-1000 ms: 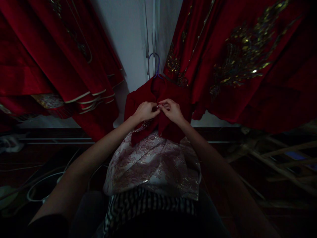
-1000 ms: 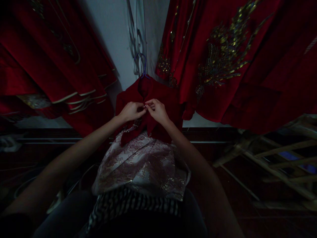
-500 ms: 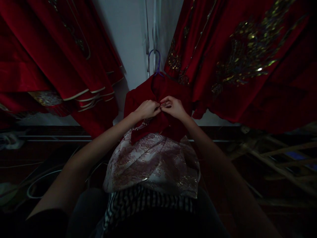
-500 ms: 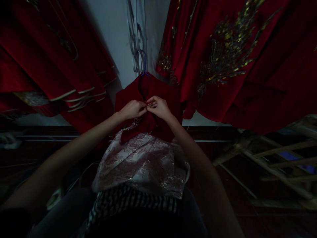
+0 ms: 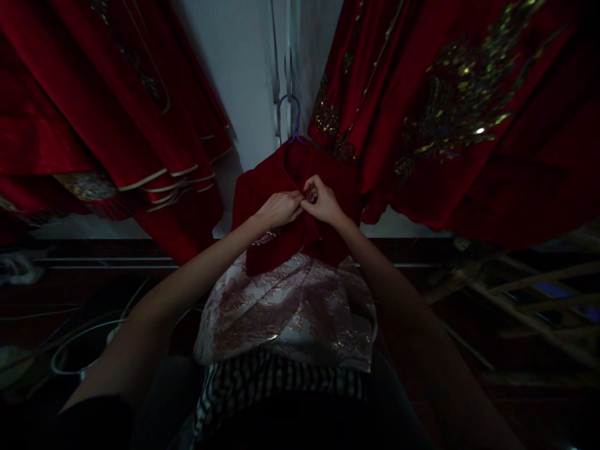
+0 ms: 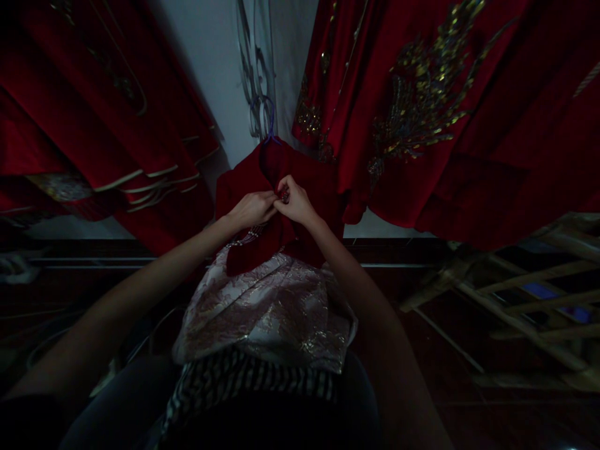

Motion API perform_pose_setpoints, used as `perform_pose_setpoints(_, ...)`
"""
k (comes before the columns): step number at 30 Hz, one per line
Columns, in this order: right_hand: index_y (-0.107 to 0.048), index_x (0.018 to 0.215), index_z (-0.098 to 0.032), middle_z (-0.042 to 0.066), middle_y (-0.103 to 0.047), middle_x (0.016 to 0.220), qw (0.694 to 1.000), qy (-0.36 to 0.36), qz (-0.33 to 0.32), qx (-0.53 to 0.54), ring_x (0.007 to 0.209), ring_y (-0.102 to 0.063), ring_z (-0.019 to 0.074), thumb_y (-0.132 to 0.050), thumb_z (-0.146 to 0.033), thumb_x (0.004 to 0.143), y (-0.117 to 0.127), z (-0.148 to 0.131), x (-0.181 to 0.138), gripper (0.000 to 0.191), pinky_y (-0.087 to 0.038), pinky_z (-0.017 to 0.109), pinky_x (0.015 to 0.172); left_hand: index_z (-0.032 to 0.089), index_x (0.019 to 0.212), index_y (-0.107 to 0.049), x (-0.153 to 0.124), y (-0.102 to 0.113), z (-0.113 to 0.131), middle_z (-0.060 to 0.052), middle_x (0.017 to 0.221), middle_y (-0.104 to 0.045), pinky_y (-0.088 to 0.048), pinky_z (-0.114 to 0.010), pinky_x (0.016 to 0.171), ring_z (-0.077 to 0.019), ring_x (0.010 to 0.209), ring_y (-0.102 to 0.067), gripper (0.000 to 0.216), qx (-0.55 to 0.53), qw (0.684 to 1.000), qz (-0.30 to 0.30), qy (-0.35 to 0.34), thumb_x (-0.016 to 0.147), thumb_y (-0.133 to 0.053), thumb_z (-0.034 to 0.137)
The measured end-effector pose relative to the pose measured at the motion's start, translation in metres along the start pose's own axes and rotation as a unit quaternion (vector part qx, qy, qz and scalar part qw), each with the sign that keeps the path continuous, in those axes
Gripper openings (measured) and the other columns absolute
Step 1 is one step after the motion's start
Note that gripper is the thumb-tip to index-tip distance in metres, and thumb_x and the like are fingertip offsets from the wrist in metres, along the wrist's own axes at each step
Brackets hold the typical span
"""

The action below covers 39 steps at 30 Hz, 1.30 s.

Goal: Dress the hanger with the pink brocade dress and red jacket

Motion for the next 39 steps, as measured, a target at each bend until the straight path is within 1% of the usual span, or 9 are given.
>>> perform_pose_setpoints(6, -0.035, 0.107, -0.023, 0.004, -0.049, 0.103, 0.984, -0.073, 0.127, 0.099, 0.073, -0.054, 0.0103, -0.06, -0.026, 0.069, -0.005, 0.028, -0.025, 0.046, -0.047, 0.024, 0.064, 0.013, 0.1, -0.056, -0.008, -0.004, -0.002, -0.01, 0.1, -0.062, -0.045, -0.029, 0.083, -0.0186, 0.091, -0.059, 0.019, -0.178, 0.976, 0.11, 0.057, 0.087, -0.044, 0.019)
perform_pose_setpoints(12, -0.034, 0.108, -0.023, 0.004, -0.058, 0.1, 0.989, -0.117, -0.002, 0.09, 0.082, -0.061, 0.0151, -0.056, -0.021, 0.072, -0.024, 0.044, -0.092, 0.042, -0.05, 0.031, 0.075, 0.016, 0.097, -0.056, -0.02, -0.011, -0.015, -0.002, 0.087, -0.063, -0.044, -0.024, 0.072, -0.0123, 0.074, -0.057, 0.016, -0.322, 0.932, 0.134, 0.102, 0.084, -0.049, 0.023)
perform_pose_setpoints(15, -0.039, 0.106, -0.023, 0.003, -0.062, 0.093, 0.989, -0.135, -0.011, 0.055, 0.081, -0.063, 0.0175, -0.053, -0.023, 0.078, -0.004, 0.036, -0.112, 0.031, -0.05, 0.034, 0.076, 0.016, 0.091, -0.054, -0.025, -0.012, -0.019, 0.0, 0.079, -0.058, -0.044, -0.023, 0.066, -0.011, 0.067, -0.053, 0.015, -0.358, 0.915, 0.14, 0.124, 0.081, -0.054, 0.027)
perform_pose_setpoints(19, -0.047, 0.097, -0.023, 0.001, -0.061, 0.082, 0.99, -0.136, 0.03, 0.035, 0.073, -0.061, 0.0163, -0.058, -0.028, 0.079, 0.037, 0.009, -0.111, 0.022, -0.048, 0.029, 0.065, 0.018, 0.082, -0.056, -0.016, -0.024, -0.002, -0.003, 0.089, -0.059, -0.046, -0.032, 0.087, -0.0163, 0.089, -0.056, 0.011, -0.338, 0.934, 0.104, 0.053, 0.078, -0.059, 0.028)
perform_pose_setpoints(23, -0.05, 0.093, -0.023, -0.001, -0.059, 0.076, 0.992, -0.108, 0.034, 0.051, 0.065, -0.057, 0.013, -0.06, -0.025, 0.075, 0.052, -0.016, -0.101, 0.021, -0.044, 0.024, 0.057, 0.02, 0.114, -0.058, -0.003, -0.057, 0.006, -0.011, 0.128, -0.049, -0.035, -0.042, 0.107, -0.0256, 0.125, -0.044, 0.041, -0.324, 0.94, 0.088, 0.067, 0.074, -0.064, 0.026)
perform_pose_setpoints(27, -0.054, 0.097, -0.024, -0.001, -0.061, 0.082, 0.995, -0.081, -0.031, 0.049, 0.066, -0.057, 0.0123, -0.058, -0.02, 0.075, 0.035, -0.024, -0.099, 0.023, -0.044, 0.023, 0.055, 0.017, 0.12, -0.056, -0.005, -0.084, 0.011, -0.014, 0.143, -0.037, -0.034, -0.042, 0.11, -0.0293, 0.132, -0.038, 0.049, -0.302, 0.949, 0.05, 0.072, 0.072, -0.063, 0.023)
perform_pose_setpoints(30, -0.058, 0.102, -0.025, 0.0, -0.062, 0.085, 0.994, -0.065, -0.077, 0.039, 0.069, -0.057, 0.013, -0.053, -0.017, 0.077, 0.02, -0.023, -0.1, 0.026, -0.045, 0.024, 0.058, 0.018, 0.1, -0.064, -0.021, -0.083, 0.009, -0.011, 0.121, -0.056, -0.041, -0.04, 0.101, -0.0256, 0.114, -0.052, 0.024, -0.278, 0.958, 0.038, 0.063, 0.079, -0.057, 0.026)
perform_pose_setpoints(34, -0.063, 0.101, -0.026, 0.002, -0.062, 0.095, 0.992, -0.038, -0.119, 0.031, 0.074, -0.057, 0.0135, -0.049, -0.014, 0.079, -0.002, -0.019, -0.099, 0.029, -0.047, 0.026, 0.066, 0.022, 0.088, -0.061, -0.055, -0.065, -0.022, -0.005, 0.092, -0.06, -0.043, -0.037, 0.09, -0.0204, 0.093, -0.055, 0.011, -0.246, 0.949, 0.124, 0.156, 0.082, -0.054, 0.028)
perform_pose_setpoints(39, -0.059, 0.103, -0.023, 0.001, -0.063, 0.092, 0.986, -0.068, -0.122, 0.089, 0.069, -0.058, 0.0113, -0.054, -0.022, 0.081, -0.034, -0.004, -0.087, 0.022, -0.049, 0.024, 0.063, 0.02, 0.089, -0.049, -0.091, -0.075, -0.075, -0.003, 0.091, -0.055, -0.046, -0.032, 0.078, -0.0166, 0.083, -0.055, 0.016, -0.289, 0.875, 0.226, 0.316, 0.076, -0.057, 0.024)
Point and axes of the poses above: each hand's wrist, its own x-axis towards the middle knuckle, its own y-axis out of the back of the hand, z = x × y, the point moved 8 cm from there along x, towards the middle knuckle
